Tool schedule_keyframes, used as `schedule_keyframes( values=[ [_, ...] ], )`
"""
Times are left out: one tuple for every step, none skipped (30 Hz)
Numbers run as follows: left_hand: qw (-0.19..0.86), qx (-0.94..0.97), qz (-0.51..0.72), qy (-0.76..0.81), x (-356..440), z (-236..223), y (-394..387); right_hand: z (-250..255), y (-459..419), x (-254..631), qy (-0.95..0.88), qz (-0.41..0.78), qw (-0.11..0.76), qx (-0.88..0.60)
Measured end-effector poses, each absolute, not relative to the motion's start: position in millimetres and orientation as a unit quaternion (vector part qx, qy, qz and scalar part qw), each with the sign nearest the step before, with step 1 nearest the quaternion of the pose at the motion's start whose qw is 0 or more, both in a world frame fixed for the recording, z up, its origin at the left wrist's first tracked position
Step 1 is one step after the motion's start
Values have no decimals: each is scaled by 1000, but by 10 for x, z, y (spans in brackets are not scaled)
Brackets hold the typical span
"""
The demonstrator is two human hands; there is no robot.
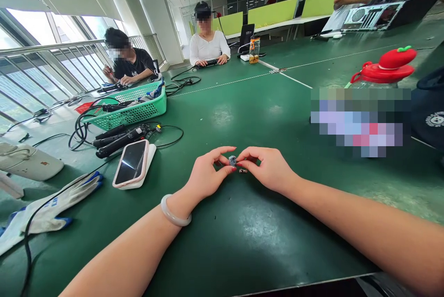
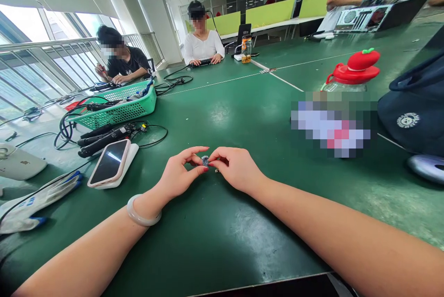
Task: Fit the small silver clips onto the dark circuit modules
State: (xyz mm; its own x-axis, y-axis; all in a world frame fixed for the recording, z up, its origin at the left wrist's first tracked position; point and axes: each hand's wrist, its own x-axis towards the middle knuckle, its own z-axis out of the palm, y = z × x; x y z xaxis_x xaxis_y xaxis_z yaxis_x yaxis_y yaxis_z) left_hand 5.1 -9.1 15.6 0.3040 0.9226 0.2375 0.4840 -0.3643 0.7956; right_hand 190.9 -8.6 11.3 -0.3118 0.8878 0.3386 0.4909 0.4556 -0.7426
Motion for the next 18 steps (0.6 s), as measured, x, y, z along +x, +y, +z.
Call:
schedule_keyframes(
  values=[
    [308, 745, 354, 473, 51, 158, -92, 115, -88, 1908, -768, 259, 377, -449],
    [307, 744, 353, 476, 52, 161, -93, 115, -91, 1907, -769, 255, 377, -449],
    [306, 744, 351, 479, 54, 165, -94, 115, -93, 1907, -770, 253, 377, -448],
    [305, 743, 350, 482, 55, 170, -96, 113, -97, 1907, -770, 252, 378, -448],
    [303, 744, 348, 483, 57, 175, -98, 110, -100, 1907, -769, 253, 380, -448],
    [301, 745, 347, 484, 58, 179, -99, 106, -103, 1907, -768, 253, 382, -449],
    [301, 746, 347, 483, 59, 183, -101, 101, -107, 1906, -766, 252, 384, -450],
    [302, 746, 347, 481, 59, 187, -102, 96, -110, 1905, -764, 251, 388, -450],
    [303, 747, 347, 480, 60, 189, -103, 92, -113, 1903, -763, 249, 391, -451],
    [305, 746, 348, 479, 59, 189, -104, 90, -116, 1901, -761, 247, 395, -451],
    [305, 745, 349, 479, 59, 189, -105, 90, -119, 1898, -760, 246, 397, -451],
    [304, 745, 350, 479, 58, 188, -106, 92, -122, 1894, -759, 245, 400, -451],
    [304, 745, 350, 480, 56, 187, -106, 96, -126, 1891, -758, 245, 403, -451],
    [303, 745, 350, 480, 54, 186, -107, 101, -129, 1888, -756, 245, 404, -452],
    [302, 746, 349, 480, 53, 184, -107, 106, -131, 1885, -756, 244, 405, -453],
    [301, 747, 349, 480, 51, 183, -108, 110, -134, 1884, -755, 244, 406, -454],
    [300, 748, 349, 479, 50, 182, -108, 112, -135, 1883, -755, 243, 406, -455],
    [299, 748, 349, 479, 50, 182, -108, 113, -136, 1883, -755, 242, 406, -455]
  ],
)
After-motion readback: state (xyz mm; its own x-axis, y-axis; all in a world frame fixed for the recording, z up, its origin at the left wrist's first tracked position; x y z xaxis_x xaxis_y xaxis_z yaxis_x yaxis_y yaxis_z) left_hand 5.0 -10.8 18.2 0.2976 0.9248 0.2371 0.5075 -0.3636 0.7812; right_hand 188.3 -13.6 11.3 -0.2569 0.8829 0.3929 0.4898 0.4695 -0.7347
